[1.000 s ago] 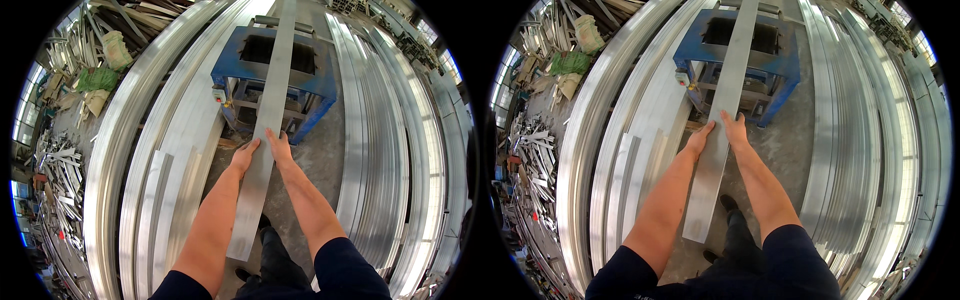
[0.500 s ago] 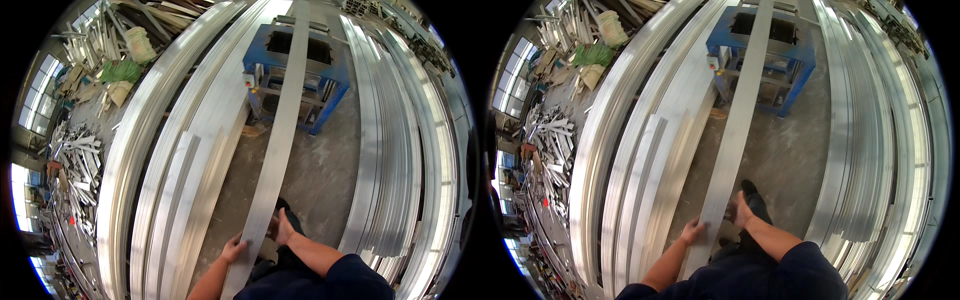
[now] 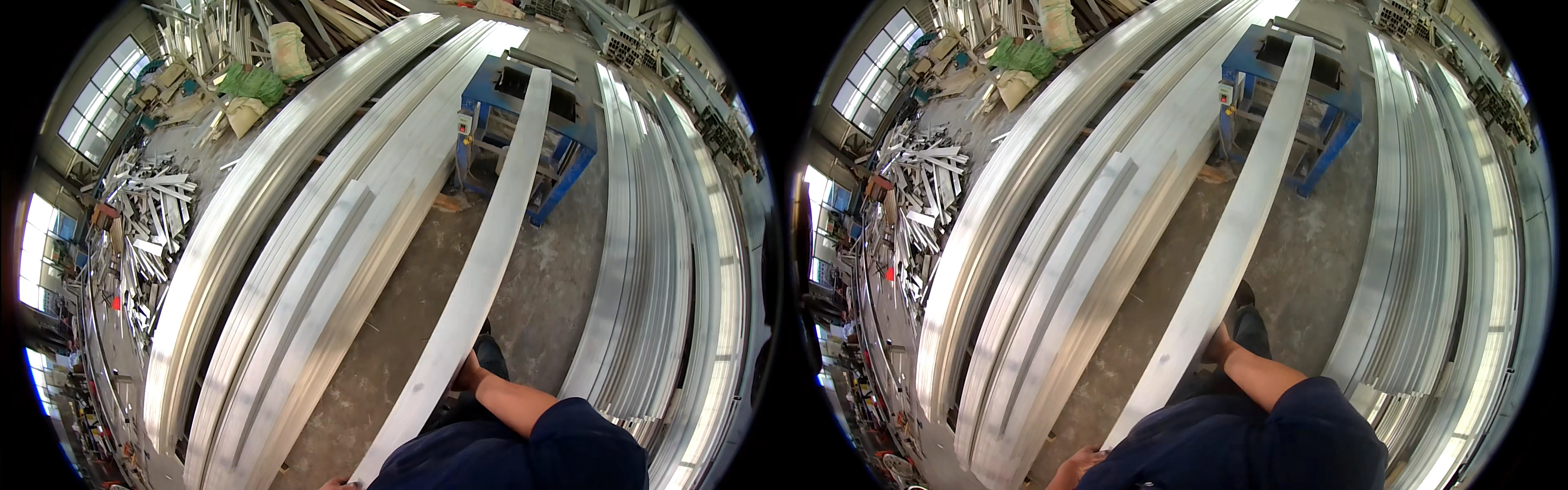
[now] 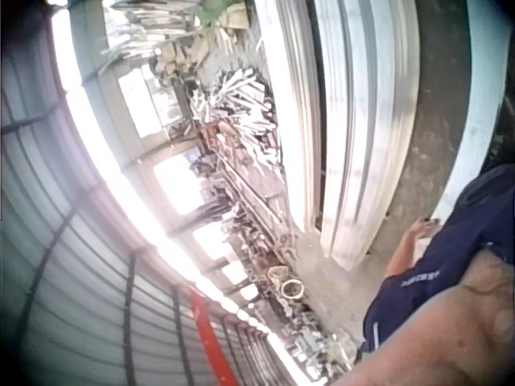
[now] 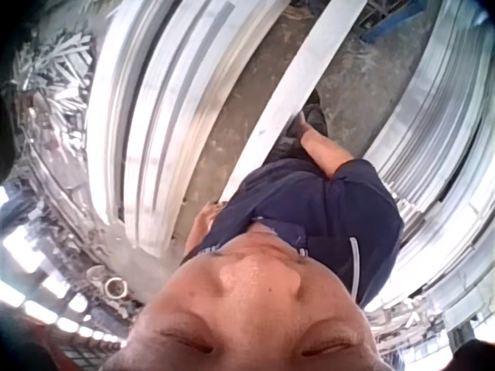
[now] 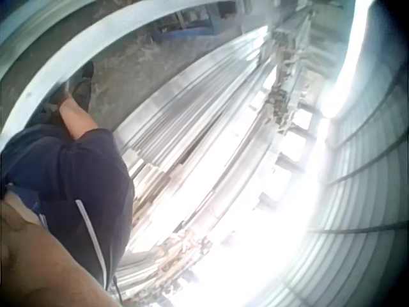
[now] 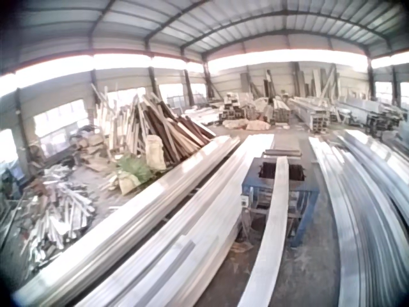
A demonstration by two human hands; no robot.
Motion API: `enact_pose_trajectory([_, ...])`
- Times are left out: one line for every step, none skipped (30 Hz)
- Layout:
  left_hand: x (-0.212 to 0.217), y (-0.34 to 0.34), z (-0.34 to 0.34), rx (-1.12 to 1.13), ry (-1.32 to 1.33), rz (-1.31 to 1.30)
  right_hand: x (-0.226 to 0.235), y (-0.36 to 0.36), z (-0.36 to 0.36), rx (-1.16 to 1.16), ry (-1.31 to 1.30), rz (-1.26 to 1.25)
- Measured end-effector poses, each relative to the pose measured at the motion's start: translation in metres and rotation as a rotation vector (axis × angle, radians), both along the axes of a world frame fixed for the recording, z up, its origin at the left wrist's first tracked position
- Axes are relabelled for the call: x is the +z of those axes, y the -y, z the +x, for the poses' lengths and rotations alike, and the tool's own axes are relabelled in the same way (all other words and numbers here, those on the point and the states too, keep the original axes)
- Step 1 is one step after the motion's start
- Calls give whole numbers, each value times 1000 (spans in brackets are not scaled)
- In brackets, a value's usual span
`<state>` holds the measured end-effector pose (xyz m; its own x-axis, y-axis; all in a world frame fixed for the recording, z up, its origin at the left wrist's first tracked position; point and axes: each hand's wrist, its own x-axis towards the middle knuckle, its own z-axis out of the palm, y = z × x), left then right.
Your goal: The person picks up long, flat metal sheets from a stack in a workshop and carries them to a different location. The person handles the sheets by hand, moving them one at a time or in small groups, and places them on the floor or a rack.
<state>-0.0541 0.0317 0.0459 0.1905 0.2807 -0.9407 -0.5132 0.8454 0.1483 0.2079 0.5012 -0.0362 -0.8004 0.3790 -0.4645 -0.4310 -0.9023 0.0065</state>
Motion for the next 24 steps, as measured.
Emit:
enact_pose_trajectory([-22,27,-7,-134,-112,-64,16,3,-2,99,43,6])
enact_pose_trajectory([-35,43,-9,-278,-214,-128,41,-1,-12,83,208,-79])
enact_pose_trajectory([-40,44,-8,-91,-142,60,65,-8,-16,45,389,-159])
enact_pose_trajectory([-35,10,2,-300,-283,126,89,-15,-17,-3,572,-231])
enact_pose_trajectory([-6,-57,16,-554,-432,191,46,-27,-2,-45,537,-136])
enact_pose_trajectory([31,-106,35,-750,-598,200,79,-40,-9,-27,625,-123])
enact_pose_trajectory([35,-131,36,-682,-505,169,98,-57,-14,-28,654,-79])
enact_pose_trajectory([33,-149,39,-614,-467,164,107,-73,-13,-35,684,-37])
enact_pose_trajectory([28,-169,40,-550,-426,161,103,-87,-9,-83,641,14])
enact_pose_trajectory([21,-195,40,-491,-385,160,93,-103,-2,-137,599,66])
enact_pose_trajectory([4,-223,37,-495,-360,260,83,-117,2,-187,554,115])
enact_pose_trajectory([-17,-255,34,-497,-334,357,68,-128,5,-138,560,198])
enact_pose_trajectory([-45,-292,35,-436,-373,414,50,-134,7,-94,563,278])
enact_pose_trajectory([-65,-327,42,-380,-405,470,35,-136,8,-53,570,353])
enact_pose_trajectory([-68,-382,57,-368,-472,544,21,-136,13,-36,629,459])
enact_pose_trajectory([-62,-453,75,-359,-533,617,9,-134,16,-18,692,558])
enact_pose_trajectory([-55,-520,92,-410,-556,622,9,-141,19,6,760,653])
enact_pose_trajectory([-46,-590,111,-374,-544,593,6,-159,22,-20,838,635])
enact_pose_trajectory([-43,-654,123,-411,-585,580,14,-183,24,-29,913,614])
enact_pose_trajectory([-27,-721,148,-424,-648,542,19,-216,32,-43,1000,594])
enact_pose_trajectory([-52,-769,135,-388,-664,611,27,-261,26,-106,992,604])
enact_pose_trajectory([-47,-829,146,-345,-526,644,31,-317,34,-184,1011,603])
enact_pose_trajectory([-52,-880,137,-351,-547,742,44,-366,35,-109,1130,710])
enact_pose_trajectory([-39,-927,146,-330,-452,683,69,-416,44,-37,1216,730])
